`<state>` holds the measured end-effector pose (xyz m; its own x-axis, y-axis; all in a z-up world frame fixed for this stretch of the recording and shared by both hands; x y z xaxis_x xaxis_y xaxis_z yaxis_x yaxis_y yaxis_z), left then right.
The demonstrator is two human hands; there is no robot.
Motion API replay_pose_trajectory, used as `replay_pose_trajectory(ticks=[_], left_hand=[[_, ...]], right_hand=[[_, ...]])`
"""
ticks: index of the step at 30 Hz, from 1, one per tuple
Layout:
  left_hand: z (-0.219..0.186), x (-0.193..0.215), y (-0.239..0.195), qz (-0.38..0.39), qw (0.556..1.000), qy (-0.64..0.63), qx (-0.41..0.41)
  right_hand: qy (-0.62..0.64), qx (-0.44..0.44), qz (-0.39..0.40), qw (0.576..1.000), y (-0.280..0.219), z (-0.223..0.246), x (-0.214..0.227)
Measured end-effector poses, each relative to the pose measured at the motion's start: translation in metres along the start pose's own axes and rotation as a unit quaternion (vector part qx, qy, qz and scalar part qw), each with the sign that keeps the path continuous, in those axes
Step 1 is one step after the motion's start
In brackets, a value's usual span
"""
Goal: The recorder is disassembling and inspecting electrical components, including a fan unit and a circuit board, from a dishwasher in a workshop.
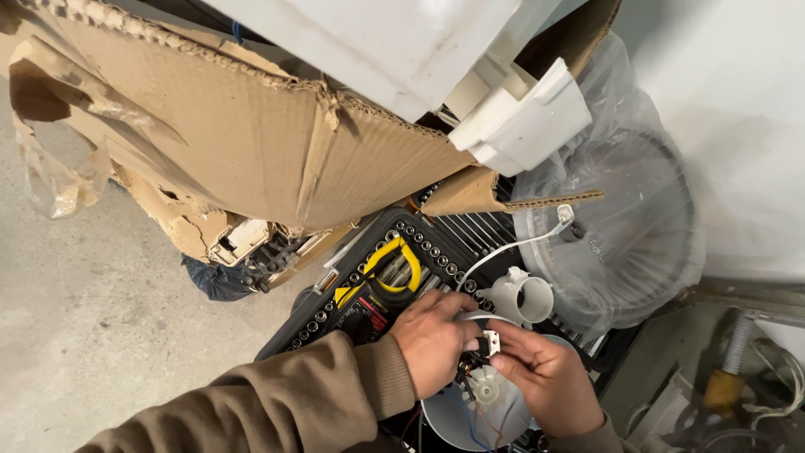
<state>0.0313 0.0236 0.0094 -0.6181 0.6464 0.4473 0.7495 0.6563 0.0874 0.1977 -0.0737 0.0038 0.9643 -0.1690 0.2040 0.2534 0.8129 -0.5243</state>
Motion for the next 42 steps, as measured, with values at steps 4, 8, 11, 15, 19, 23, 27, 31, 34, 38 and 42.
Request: replay_pose_trajectory(ticks=[4,8,11,15,19,23,27,31,34,38,42], left_hand=[[0.001,0.001,0.001,-0.003,1.0,-0.009,0.008],[0.001,0.002,0.001,-0.005,1.0,-0.022,0.017],[0.001,0.003,0.001,-0.003,0.999,-0.037,0.029],[0.003,0.003,0.002,0.001,0.999,-0.045,0.029],[0.007,-0.001,-0.003,-0.01,0.999,-0.033,0.018],[0.006,0.001,-0.012,-0.042,0.999,-0.007,-0.007],[0.002,0.011,-0.018,-0.091,0.995,-0.042,-0.029],[-0.014,0.023,-0.02,-0.14,0.988,-0.008,-0.064],[-0.02,0.025,-0.021,-0.142,0.986,0.053,-0.075],[-0.023,0.026,-0.024,-0.149,0.981,0.085,-0.091],[-0.019,0.03,-0.029,-0.158,0.98,0.086,-0.081]], right_hand=[[-0.073,-0.003,-0.018,0.997,-0.002,-0.003,0.004],[-0.269,0.121,-0.063,0.953,-0.006,0.036,-0.001],[-0.371,0.237,-0.066,0.895,-0.012,0.05,-0.008],[-0.363,0.265,-0.058,0.892,-0.013,0.046,-0.009],[-0.36,0.281,-0.055,0.888,-0.015,0.045,-0.009],[-0.333,0.305,-0.04,0.891,-0.015,0.048,-0.009],[-0.316,0.295,-0.043,0.901,-0.013,0.052,-0.011],[-0.291,0.323,-0.05,0.899,-0.013,0.057,-0.013],[-0.276,0.339,-0.044,0.898,-0.013,0.062,-0.017],[-0.263,0.328,-0.038,0.907,-0.01,0.06,-0.021],[-0.207,0.257,-0.01,0.944,-0.002,0.044,-0.025]])
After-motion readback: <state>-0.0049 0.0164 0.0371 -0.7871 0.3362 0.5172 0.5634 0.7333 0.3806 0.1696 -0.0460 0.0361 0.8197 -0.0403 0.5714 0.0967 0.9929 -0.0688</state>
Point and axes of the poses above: each hand's wrist, its own y-axis towards the middle knuckle, its own x-axis out of the back of the hand, z = x × y, the point moved 6 cm from there along y, towards the middle knuckle, and after that the axes turned 5 degrees about -z, right-handed, at the moved point
